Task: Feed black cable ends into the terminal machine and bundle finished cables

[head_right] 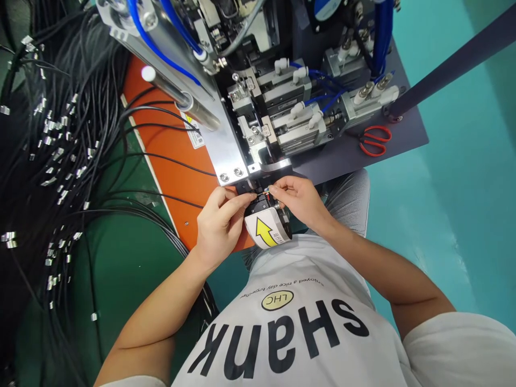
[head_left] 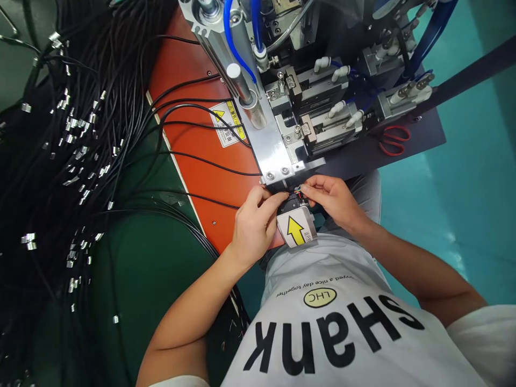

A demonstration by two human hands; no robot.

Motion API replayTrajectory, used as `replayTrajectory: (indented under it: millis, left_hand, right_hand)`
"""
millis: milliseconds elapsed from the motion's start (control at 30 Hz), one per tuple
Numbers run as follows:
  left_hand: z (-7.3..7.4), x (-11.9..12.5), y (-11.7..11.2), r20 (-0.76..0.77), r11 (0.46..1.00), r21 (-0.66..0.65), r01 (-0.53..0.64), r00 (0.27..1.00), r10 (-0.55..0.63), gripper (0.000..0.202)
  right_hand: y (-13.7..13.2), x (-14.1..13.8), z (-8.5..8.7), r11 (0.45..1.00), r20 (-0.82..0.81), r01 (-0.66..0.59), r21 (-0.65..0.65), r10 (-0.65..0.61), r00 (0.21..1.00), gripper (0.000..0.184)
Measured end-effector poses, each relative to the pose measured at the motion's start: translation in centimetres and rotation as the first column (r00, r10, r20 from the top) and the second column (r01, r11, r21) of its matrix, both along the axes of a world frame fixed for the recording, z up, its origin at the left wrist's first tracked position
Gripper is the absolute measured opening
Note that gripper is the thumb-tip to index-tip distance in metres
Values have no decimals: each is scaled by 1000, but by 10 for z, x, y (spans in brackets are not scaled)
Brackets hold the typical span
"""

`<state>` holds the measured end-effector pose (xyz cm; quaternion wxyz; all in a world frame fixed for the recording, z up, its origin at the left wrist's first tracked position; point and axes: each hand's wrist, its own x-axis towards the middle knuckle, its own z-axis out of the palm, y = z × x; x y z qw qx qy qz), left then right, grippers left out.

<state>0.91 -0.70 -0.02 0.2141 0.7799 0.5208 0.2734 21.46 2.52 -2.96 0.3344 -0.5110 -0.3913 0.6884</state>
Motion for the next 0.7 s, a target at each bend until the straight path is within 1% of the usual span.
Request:
replayTrajectory:
  millis: [200, 333, 533, 700]
  left_hand:
    - [2, 1, 0, -10, 1000, -18, 18, 1000, -18, 32]
    - [1, 1, 0, -36, 999, -26, 25, 999, -26, 35]
    - [0, 0, 0, -75, 999, -28, 24, 997, -26, 37]
    - [1, 2, 1, -124, 998, -28, 51, 991, -55, 38]
  right_hand:
    - [1, -3, 3, 1000, 3, 28, 4, -28, 1000, 26]
    - [1, -4, 7, 1000, 28, 20, -8, -19, 999, 27]
    - [-1, -4, 2, 999, 28, 28, 16, -28, 999, 29]
    - [-3, -6, -1, 999, 59, 27, 36, -29, 998, 29]
